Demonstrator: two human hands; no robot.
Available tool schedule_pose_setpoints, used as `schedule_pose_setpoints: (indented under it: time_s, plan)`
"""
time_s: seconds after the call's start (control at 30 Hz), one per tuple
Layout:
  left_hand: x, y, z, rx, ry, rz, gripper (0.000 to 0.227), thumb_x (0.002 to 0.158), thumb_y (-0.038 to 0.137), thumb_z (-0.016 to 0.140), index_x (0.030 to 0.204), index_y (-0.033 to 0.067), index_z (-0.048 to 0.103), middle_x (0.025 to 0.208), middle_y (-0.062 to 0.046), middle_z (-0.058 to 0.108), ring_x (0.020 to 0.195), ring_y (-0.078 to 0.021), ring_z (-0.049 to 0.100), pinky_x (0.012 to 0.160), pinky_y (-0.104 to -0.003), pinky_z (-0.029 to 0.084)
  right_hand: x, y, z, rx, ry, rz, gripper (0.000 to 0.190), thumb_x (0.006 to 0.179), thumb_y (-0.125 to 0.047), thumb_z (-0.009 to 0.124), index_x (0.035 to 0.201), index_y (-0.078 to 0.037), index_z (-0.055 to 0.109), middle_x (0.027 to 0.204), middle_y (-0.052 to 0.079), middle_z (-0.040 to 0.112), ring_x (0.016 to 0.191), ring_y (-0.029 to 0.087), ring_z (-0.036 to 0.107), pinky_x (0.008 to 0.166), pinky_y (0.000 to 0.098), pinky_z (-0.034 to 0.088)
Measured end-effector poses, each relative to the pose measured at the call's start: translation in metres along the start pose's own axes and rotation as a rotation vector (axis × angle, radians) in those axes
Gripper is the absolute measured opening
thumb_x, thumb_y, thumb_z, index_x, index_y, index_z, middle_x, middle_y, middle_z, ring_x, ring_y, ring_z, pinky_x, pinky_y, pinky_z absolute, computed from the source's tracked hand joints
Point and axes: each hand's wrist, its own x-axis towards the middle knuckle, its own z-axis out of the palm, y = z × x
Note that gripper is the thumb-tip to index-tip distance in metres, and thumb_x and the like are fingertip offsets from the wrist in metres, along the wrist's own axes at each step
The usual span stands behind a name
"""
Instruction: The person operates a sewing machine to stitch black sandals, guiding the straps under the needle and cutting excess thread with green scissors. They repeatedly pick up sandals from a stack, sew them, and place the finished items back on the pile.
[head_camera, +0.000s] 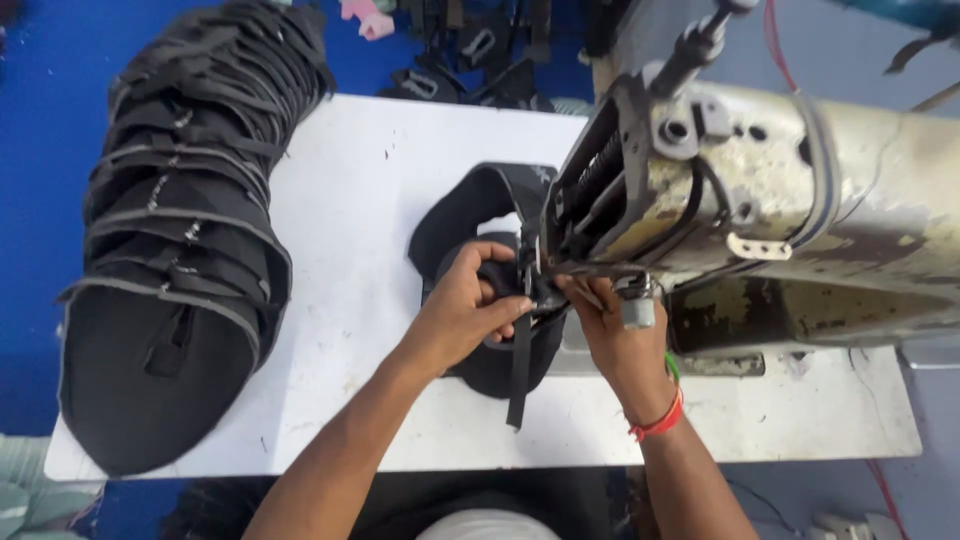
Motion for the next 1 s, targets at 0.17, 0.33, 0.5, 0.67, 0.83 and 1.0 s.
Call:
schedule_pose_setpoints:
  time_s: [0.17, 0.33, 0.5, 0.67, 0.83, 1.0]
  plan:
    - [0.0, 0.001, -0.001, 0.052, -0.02, 0.019, 0.058, 0.089, 0.017, 0.074, 0.134, 0.0023, 0.042, 0.074, -0.006, 0.069, 0.065, -0.0092, 0.068, 0.057, -0.023, 0.056, -0.003, 0.001, 0.002, 0.023, 0.111, -0.273, 0.011, 0.096, -0.009, 0.077, 0.102, 0.0, 0.074, 0.087, 0.01, 0.074, 0.075, 0.019, 0.069, 0.067, 0.0318, 0.052]
    - [0.001, 0.001, -0.003, 0.075, -0.03, 0.019, 0.06, 0.088, 0.019, 0.074, 0.136, 0.0024, 0.042, 0.071, -0.006, 0.069, 0.064, -0.0105, 0.069, 0.057, -0.024, 0.057, -0.007, 0.015, 0.009, 0.085, 0.064, -0.216, 0.01, 0.098, -0.006, 0.074, 0.107, -0.001, 0.075, 0.087, 0.006, 0.072, 0.075, 0.015, 0.068, 0.065, 0.03, 0.051]
    - [0.002, 0.002, -0.003, 0.078, -0.035, 0.015, 0.059, 0.088, 0.019, 0.074, 0.136, 0.0026, 0.042, 0.071, -0.005, 0.068, 0.064, -0.0103, 0.068, 0.057, -0.024, 0.057, -0.008, 0.014, 0.011, 0.119, 0.059, -0.2, 0.012, 0.099, -0.006, 0.074, 0.111, -0.002, 0.075, 0.086, 0.005, 0.069, 0.074, 0.016, 0.061, 0.066, 0.0298, 0.049]
    - [0.004, 0.004, -0.004, 0.101, -0.026, -0.002, 0.059, 0.087, 0.019, 0.074, 0.134, 0.0027, 0.043, 0.07, -0.006, 0.068, 0.062, -0.0103, 0.068, 0.055, -0.024, 0.055, -0.008, 0.01, 0.01, -0.055, 0.11, -0.203, 0.008, 0.097, -0.009, 0.08, 0.099, -0.003, 0.075, 0.074, 0.009, 0.062, 0.064, 0.021, 0.055, 0.06, 0.0337, 0.044]
    - [0.006, 0.002, -0.006, 0.021, -0.054, -0.006, 0.059, 0.086, 0.016, 0.075, 0.134, 0.0019, 0.043, 0.075, -0.006, 0.068, 0.063, -0.0099, 0.066, 0.054, -0.023, 0.052, -0.007, 0.004, 0.006, -0.036, 0.133, -0.281, 0.01, 0.097, -0.009, 0.078, 0.1, -0.001, 0.073, 0.08, 0.008, 0.066, 0.068, 0.022, 0.059, 0.064, 0.0343, 0.047]
    - [0.007, 0.003, -0.005, -0.009, -0.055, -0.019, 0.059, 0.085, 0.015, 0.076, 0.133, 0.0023, 0.044, 0.075, -0.007, 0.068, 0.063, -0.0101, 0.065, 0.053, -0.024, 0.051, -0.007, 0.005, 0.005, 0.02, 0.133, -0.321, 0.009, 0.099, -0.01, 0.076, 0.1, -0.003, 0.07, 0.087, 0.008, 0.069, 0.074, 0.022, 0.066, 0.067, 0.0342, 0.05]
